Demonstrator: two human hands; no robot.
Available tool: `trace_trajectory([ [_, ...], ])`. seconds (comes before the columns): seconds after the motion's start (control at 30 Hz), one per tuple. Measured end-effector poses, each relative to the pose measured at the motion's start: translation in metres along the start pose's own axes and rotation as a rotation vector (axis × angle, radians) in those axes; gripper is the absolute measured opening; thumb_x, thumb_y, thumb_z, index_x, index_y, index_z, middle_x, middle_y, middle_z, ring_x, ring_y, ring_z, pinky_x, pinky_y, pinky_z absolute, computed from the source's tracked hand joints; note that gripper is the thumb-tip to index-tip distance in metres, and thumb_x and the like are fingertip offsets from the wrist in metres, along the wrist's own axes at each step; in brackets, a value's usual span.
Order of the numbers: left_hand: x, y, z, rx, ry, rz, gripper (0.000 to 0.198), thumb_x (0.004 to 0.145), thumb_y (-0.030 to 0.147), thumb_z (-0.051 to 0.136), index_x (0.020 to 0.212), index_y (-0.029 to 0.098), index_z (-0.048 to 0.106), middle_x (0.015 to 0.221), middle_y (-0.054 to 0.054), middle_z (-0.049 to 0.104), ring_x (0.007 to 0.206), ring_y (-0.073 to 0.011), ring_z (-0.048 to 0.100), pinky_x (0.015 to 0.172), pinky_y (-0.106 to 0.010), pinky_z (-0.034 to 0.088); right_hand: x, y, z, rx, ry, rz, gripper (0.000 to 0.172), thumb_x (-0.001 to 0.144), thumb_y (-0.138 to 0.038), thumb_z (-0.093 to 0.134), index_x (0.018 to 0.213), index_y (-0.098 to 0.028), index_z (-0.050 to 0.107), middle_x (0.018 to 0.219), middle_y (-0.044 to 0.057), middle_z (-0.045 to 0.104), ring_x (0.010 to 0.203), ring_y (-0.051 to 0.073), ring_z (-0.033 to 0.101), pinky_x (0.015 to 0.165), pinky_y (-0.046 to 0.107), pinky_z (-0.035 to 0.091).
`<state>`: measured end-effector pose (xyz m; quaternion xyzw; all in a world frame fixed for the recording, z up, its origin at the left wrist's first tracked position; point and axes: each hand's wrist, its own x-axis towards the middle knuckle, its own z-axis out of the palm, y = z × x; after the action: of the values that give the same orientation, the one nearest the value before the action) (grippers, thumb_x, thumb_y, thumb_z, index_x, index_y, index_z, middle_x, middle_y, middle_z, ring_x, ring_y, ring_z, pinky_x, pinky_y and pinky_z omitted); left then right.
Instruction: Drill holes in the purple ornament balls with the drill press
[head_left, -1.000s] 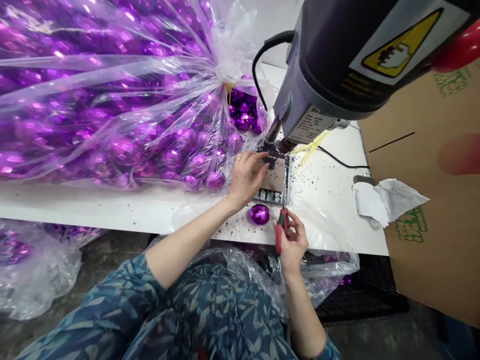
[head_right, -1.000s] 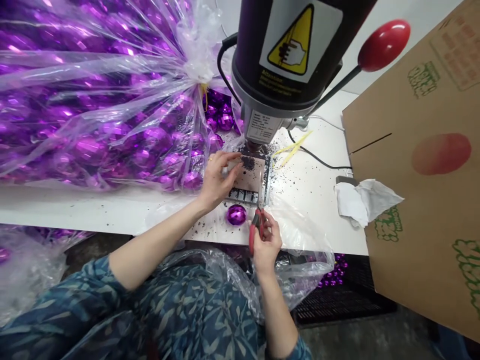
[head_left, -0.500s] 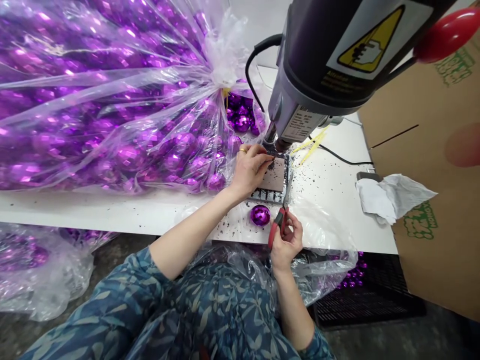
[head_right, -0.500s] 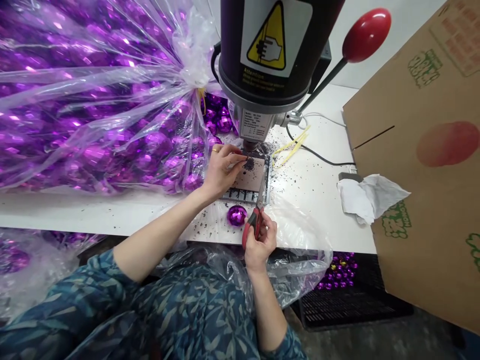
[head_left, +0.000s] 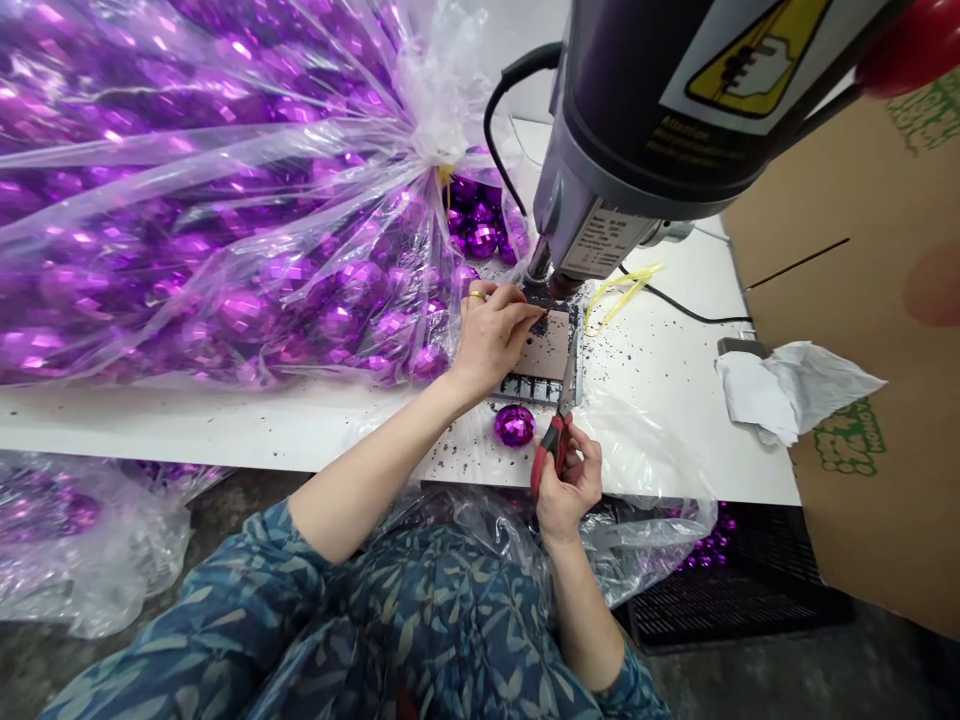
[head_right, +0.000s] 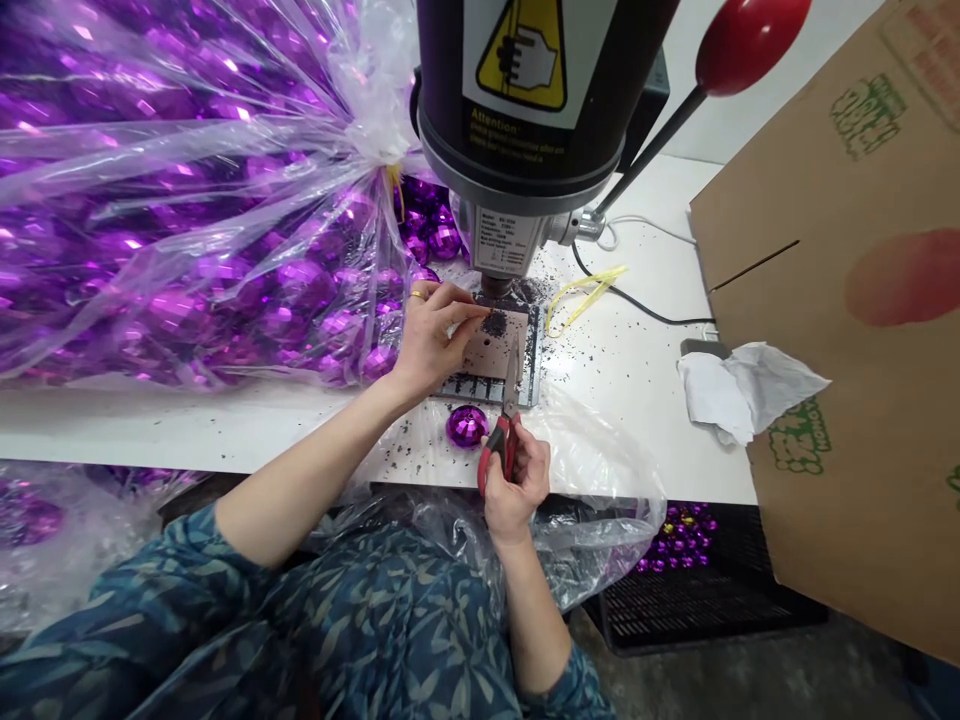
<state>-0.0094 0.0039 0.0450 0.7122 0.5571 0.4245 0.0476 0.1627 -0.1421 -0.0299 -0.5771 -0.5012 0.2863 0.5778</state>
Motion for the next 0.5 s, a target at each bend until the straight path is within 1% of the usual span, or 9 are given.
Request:
trace_trajectory([
  [0.1,0.0,0.0,-0.002,0.012,-0.035,0.016,0.019,0.102,0.022,0.059,0.106,0.03,0.076,0.109,-0.007,0.072,0.113,-0.0293,0.053,0.092,-0.045,0.041,0.001,-0.002,0.0,0.032,-0.026,0.008,0.04,0.086,-0.026,0.073,0.125,-0.024,0.067,0.113,0.006,0.067,0.092,0.014,0.072,0.083,0.029,0.066],
  [0.23,0.003,-0.003,-0.002,-0.011,-0.049,0.047,0.018,0.103,0.024,0.058,0.105,0.029,0.075,0.11,-0.006,0.073,0.112,-0.0291,0.055,0.094,-0.046,0.042,0.012,-0.01,-0.006,0.087,-0.099,0.045,0.041,0.081,-0.029,0.079,0.12,-0.024,0.068,0.113,0.006,0.07,0.095,0.014,0.071,0.081,0.027,0.065],
  [0.37,0.008,-0.006,-0.003,-0.034,-0.076,0.075,0.018,0.101,0.022,0.058,0.102,0.027,0.075,0.11,-0.007,0.075,0.108,-0.0286,0.056,0.096,-0.047,0.042,0.025,-0.017,-0.018,0.126,-0.206,0.098,0.047,0.076,-0.031,0.085,0.12,-0.023,0.07,0.109,0.005,0.073,0.082,0.009,0.064,0.068,0.019,0.06],
  [0.5,0.011,-0.006,-0.006,-0.026,-0.086,0.082,0.018,0.1,0.02,0.059,0.099,0.028,0.075,0.109,-0.006,0.075,0.107,-0.0282,0.055,0.097,-0.048,0.042,0.03,-0.019,-0.023,0.144,-0.233,0.127,0.046,0.075,-0.031,0.086,0.118,-0.023,0.071,0.104,0.004,0.074,0.076,0.008,0.062,0.063,0.017,0.056],
])
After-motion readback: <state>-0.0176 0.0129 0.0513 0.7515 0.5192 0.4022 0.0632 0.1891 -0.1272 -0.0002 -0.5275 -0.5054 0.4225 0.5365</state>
